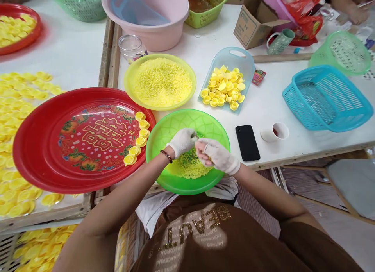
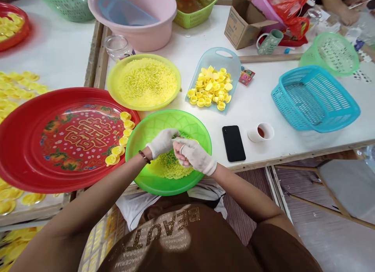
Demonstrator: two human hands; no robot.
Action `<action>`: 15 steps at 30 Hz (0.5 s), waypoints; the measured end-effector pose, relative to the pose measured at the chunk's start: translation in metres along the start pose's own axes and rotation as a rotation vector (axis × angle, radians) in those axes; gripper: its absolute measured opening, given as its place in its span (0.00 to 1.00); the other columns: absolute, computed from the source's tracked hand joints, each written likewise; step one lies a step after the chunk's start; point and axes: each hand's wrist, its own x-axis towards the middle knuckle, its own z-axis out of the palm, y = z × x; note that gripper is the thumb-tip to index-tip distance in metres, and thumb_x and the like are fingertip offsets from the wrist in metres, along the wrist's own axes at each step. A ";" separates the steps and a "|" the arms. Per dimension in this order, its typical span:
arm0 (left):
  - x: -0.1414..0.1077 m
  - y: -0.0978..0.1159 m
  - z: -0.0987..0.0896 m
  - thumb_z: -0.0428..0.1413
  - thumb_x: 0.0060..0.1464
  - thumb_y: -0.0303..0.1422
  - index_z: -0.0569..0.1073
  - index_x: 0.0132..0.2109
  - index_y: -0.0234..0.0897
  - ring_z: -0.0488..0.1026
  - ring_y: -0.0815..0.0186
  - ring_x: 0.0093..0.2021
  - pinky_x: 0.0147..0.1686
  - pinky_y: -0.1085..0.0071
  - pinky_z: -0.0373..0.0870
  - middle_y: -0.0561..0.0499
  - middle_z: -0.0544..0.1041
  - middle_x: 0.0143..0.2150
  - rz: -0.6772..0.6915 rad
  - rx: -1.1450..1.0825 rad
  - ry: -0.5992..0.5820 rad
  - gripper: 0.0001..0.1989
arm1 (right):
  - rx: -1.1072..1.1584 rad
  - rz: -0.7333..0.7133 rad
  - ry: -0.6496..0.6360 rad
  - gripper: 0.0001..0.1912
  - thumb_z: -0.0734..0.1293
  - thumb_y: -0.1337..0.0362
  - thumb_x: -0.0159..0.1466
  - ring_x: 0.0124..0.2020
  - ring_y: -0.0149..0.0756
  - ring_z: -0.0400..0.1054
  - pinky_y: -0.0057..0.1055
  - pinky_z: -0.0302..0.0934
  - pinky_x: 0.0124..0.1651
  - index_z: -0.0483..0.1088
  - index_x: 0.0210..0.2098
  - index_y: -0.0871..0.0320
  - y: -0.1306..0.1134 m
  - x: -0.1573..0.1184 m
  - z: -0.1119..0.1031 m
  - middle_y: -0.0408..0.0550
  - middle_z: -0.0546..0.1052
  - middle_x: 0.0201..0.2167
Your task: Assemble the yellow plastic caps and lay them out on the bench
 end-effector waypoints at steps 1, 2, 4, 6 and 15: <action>-0.004 -0.002 -0.001 0.54 0.54 0.30 0.81 0.34 0.33 0.72 0.62 0.32 0.33 0.70 0.65 0.46 0.79 0.30 -0.001 -0.002 0.024 0.10 | 0.066 -0.053 0.051 0.22 0.71 0.45 0.63 0.15 0.22 0.49 0.23 0.42 0.17 0.61 0.30 0.55 -0.005 0.000 -0.003 0.32 0.60 0.18; -0.007 -0.003 -0.002 0.53 0.55 0.30 0.80 0.35 0.33 0.71 0.62 0.32 0.33 0.70 0.65 0.46 0.79 0.30 -0.004 -0.007 0.049 0.11 | 0.116 -0.094 0.111 0.23 0.72 0.45 0.62 0.15 0.22 0.50 0.22 0.41 0.18 0.61 0.30 0.55 -0.011 0.001 -0.005 0.32 0.59 0.18; -0.011 -0.004 -0.001 0.53 0.56 0.31 0.79 0.36 0.33 0.71 0.63 0.32 0.33 0.70 0.64 0.47 0.79 0.31 -0.016 -0.030 0.074 0.11 | 0.176 -0.155 0.219 0.23 0.73 0.44 0.62 0.15 0.22 0.50 0.22 0.41 0.17 0.62 0.31 0.55 -0.019 0.007 -0.007 0.32 0.58 0.18; -0.011 -0.002 0.002 0.54 0.54 0.31 0.78 0.34 0.34 0.70 0.63 0.31 0.32 0.70 0.63 0.47 0.77 0.29 -0.026 -0.059 0.045 0.09 | 0.202 -0.222 0.287 0.24 0.72 0.43 0.62 0.15 0.22 0.49 0.22 0.41 0.17 0.62 0.31 0.54 -0.025 0.015 -0.008 0.31 0.57 0.18; -0.033 0.012 0.004 0.52 0.55 0.33 0.71 0.31 0.36 0.70 0.65 0.29 0.31 0.70 0.64 0.50 0.75 0.27 -0.103 -0.328 0.000 0.07 | 0.195 -0.521 0.360 0.18 0.67 0.50 0.69 0.18 0.22 0.55 0.23 0.51 0.22 0.62 0.31 0.54 -0.026 0.031 0.006 0.34 0.61 0.19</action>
